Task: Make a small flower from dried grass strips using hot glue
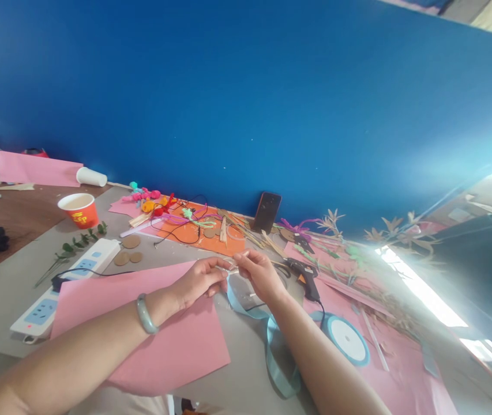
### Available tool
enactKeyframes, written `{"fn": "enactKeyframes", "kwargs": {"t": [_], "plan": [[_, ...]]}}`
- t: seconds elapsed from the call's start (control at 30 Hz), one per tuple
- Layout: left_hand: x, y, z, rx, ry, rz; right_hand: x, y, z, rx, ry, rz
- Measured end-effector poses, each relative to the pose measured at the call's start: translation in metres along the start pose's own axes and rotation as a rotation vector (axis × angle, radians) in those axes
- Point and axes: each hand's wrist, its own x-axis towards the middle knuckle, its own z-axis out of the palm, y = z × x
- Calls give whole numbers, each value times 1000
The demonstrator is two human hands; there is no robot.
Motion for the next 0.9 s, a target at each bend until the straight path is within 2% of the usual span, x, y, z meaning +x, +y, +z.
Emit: {"fn": "enactKeyframes", "kwargs": {"t": [0.13,0.27,0.37,0.53,0.6,0.77,0.83,0.9], "plan": [[1,-2,-1,2,11,14,3,0,-2,-88,74,-31],[5,-3,-5,-13,90,31,6,-4,-13,-515,136,-64],[8,-5,-8,-34,149,48,5,-7,-22,-746,95,-80],[11,-10,-11,-59,192,66,-3,-14,-30,-711,21,-52],[13,-12,-13,-62,200,58,-7,-20,-32,-770,-8,-57],[19,-17,-16,-54,211,67,-17,-40,-36,-1024,-253,-85],[19,-17,-17,-66,201,75,-21,-43,-38,-1034,-253,-43],[19,-16,-16,-96,186,84,-24,-42,-38,-1080,-152,-37]]}}
